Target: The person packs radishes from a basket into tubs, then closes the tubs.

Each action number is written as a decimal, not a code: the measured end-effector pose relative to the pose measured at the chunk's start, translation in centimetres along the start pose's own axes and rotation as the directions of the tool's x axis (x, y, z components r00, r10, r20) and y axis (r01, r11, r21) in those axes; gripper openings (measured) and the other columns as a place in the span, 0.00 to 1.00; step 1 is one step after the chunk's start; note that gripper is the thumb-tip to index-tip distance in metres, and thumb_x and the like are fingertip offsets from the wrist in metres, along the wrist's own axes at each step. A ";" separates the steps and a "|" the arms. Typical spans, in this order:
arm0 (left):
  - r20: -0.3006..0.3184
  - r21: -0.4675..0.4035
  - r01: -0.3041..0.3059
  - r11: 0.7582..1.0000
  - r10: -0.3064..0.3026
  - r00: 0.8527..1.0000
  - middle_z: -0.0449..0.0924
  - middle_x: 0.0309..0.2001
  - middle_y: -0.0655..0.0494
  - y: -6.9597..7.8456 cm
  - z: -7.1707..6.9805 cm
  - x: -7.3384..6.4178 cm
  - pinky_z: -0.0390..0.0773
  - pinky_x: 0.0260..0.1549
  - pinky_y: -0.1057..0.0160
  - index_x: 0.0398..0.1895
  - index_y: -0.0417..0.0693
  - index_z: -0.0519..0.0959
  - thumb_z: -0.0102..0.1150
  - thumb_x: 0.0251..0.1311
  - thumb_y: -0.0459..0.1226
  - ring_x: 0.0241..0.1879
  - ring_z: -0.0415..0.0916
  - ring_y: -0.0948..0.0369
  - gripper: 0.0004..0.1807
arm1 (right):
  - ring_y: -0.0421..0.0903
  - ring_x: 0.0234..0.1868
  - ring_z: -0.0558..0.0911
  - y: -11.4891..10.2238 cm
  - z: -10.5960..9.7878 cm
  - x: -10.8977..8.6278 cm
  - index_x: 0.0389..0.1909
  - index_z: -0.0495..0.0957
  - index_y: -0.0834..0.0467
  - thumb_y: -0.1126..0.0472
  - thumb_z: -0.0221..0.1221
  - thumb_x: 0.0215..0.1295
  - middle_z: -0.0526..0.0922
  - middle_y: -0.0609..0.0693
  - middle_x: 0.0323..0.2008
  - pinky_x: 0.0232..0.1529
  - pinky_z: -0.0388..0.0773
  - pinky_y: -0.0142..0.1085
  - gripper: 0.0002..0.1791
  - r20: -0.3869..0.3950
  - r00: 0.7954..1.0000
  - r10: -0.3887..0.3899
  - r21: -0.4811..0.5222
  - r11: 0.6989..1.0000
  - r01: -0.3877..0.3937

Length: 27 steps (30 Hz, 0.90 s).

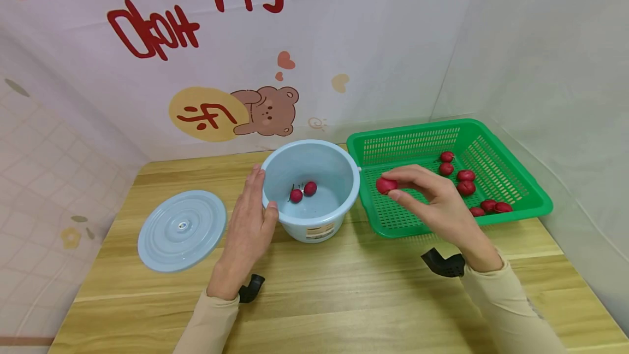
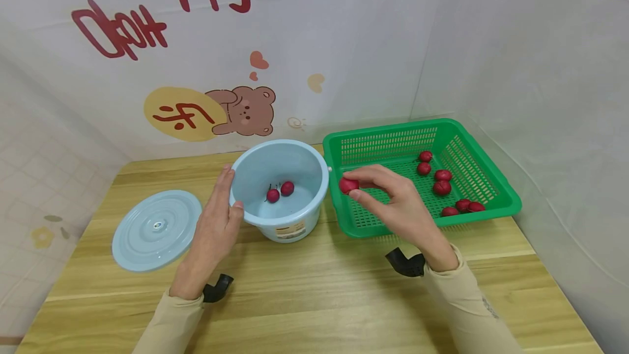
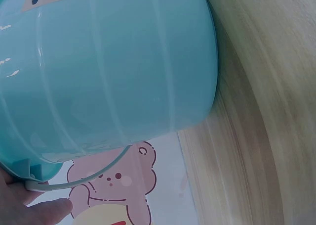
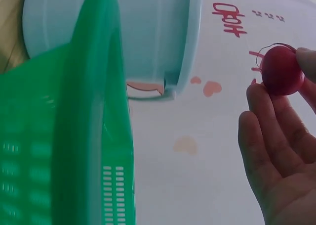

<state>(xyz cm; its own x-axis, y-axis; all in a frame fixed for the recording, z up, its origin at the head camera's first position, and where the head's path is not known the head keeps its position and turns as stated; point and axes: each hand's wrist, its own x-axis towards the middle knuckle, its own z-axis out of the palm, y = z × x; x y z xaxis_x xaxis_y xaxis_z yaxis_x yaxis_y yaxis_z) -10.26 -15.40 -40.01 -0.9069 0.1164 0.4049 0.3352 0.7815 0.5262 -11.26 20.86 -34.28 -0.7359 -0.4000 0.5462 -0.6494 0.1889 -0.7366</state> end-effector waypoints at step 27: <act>0.010 -0.016 0.016 1.000 -0.016 1.000 0.47 0.83 0.51 0.1 -0.1 -0.2 0.56 0.74 0.37 0.82 0.42 0.52 0.42 0.73 0.44 0.81 0.46 0.50 0.37 | 0.45 0.57 0.83 0.3 5.4 3.1 0.56 0.85 0.56 0.74 0.70 0.59 0.87 0.48 0.53 0.57 0.80 0.32 0.23 0.042 0.992 -0.116 -0.158 0.980 0.121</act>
<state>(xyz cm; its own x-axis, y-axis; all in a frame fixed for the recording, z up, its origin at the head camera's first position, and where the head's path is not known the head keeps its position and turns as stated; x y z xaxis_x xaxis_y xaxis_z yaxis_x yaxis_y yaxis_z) -10.03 -15.39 -39.92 -0.9145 0.1102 0.3894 0.3250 0.7734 0.5443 -12.70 14.79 -34.96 -0.6473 -0.4563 0.6106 -0.7556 0.2784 -0.5929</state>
